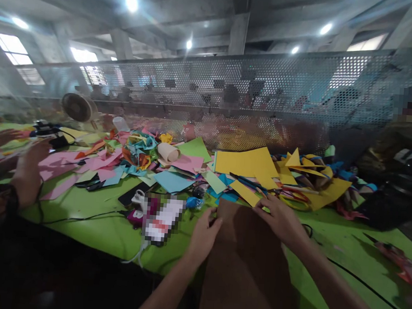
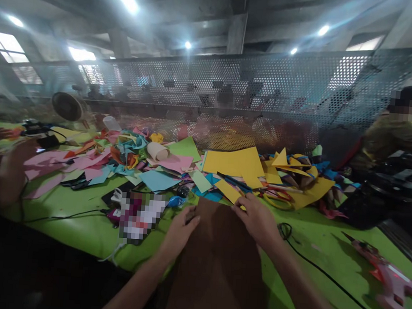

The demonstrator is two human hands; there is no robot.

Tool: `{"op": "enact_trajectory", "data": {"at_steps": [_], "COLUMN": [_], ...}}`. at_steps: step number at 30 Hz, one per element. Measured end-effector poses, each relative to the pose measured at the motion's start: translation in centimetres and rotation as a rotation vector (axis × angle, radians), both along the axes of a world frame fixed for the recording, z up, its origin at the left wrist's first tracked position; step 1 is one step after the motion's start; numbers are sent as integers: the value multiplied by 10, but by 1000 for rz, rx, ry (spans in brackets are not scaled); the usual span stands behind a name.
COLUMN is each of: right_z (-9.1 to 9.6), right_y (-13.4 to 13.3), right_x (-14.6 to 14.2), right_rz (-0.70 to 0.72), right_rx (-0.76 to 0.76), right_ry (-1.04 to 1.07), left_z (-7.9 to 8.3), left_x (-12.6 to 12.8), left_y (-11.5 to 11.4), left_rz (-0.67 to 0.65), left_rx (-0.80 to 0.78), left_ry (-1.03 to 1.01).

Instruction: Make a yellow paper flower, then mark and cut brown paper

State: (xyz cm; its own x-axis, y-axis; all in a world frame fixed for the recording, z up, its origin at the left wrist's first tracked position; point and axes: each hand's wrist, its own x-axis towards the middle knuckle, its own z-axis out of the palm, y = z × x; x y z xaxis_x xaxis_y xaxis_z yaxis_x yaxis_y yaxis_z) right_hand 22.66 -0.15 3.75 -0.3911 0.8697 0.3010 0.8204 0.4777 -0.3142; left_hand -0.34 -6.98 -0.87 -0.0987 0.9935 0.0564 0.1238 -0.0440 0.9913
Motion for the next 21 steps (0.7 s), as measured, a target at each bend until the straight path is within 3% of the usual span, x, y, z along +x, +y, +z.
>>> {"op": "enact_trajectory", "data": {"at_steps": [5, 10, 13, 21], "right_z": [-16, -30, -34, -19], "right_y": [9, 14, 12, 1], "right_x": [-7, -14, -17, -23], "right_rz": [3, 9, 7, 31], "right_rx": [-18, -53, -64, -20], "right_ry": [-81, -90, -68, 149], "left_z": [3, 2, -5, -7], "left_x": [-2, 1, 3, 3], "left_y": [-17, -35, -38, -39], "left_rz": [135, -199, -293, -311], "left_rx": [178, 283, 299, 295], "left_ry": [587, 939, 1066, 1136]}}
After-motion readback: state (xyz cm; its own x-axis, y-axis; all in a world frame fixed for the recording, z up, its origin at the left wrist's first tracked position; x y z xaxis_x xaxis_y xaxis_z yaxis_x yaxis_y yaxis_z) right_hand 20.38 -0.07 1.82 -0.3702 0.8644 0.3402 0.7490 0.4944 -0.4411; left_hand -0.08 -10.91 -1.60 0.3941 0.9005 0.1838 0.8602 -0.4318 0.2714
